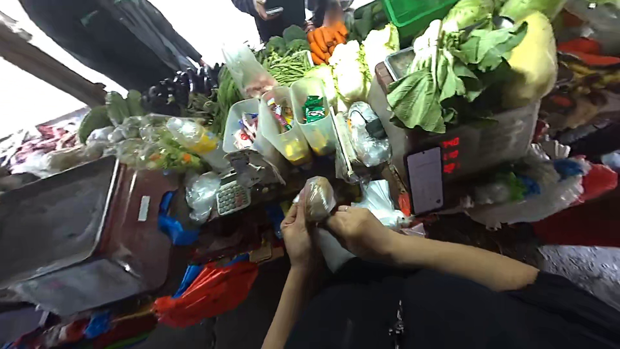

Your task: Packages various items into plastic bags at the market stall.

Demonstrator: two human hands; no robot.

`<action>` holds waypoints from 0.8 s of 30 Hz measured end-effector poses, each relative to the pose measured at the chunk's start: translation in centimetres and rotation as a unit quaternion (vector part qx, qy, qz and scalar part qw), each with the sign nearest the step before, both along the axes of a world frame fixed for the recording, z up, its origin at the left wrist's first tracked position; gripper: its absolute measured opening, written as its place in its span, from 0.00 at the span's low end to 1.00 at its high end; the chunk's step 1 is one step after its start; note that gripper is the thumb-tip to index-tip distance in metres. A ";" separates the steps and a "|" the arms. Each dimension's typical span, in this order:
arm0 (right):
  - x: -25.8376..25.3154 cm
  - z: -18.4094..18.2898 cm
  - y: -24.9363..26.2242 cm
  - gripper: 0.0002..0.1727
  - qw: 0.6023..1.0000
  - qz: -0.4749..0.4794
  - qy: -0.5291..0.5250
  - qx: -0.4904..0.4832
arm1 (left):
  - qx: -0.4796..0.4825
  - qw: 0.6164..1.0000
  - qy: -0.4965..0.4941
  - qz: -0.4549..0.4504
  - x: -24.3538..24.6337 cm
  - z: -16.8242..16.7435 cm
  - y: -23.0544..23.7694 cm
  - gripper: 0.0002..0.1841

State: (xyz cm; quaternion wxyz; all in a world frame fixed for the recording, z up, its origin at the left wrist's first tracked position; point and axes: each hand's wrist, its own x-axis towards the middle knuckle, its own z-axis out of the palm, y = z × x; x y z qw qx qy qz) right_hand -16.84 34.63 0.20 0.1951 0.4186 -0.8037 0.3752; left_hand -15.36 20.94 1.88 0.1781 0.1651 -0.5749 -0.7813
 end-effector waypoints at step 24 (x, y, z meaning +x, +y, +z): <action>-21.0 10.5 -7.6 0.15 0.980 -0.102 -0.096 0.144 | -0.261 0.845 0.098 -0.457 0.7 -1.5 -14.8 0.11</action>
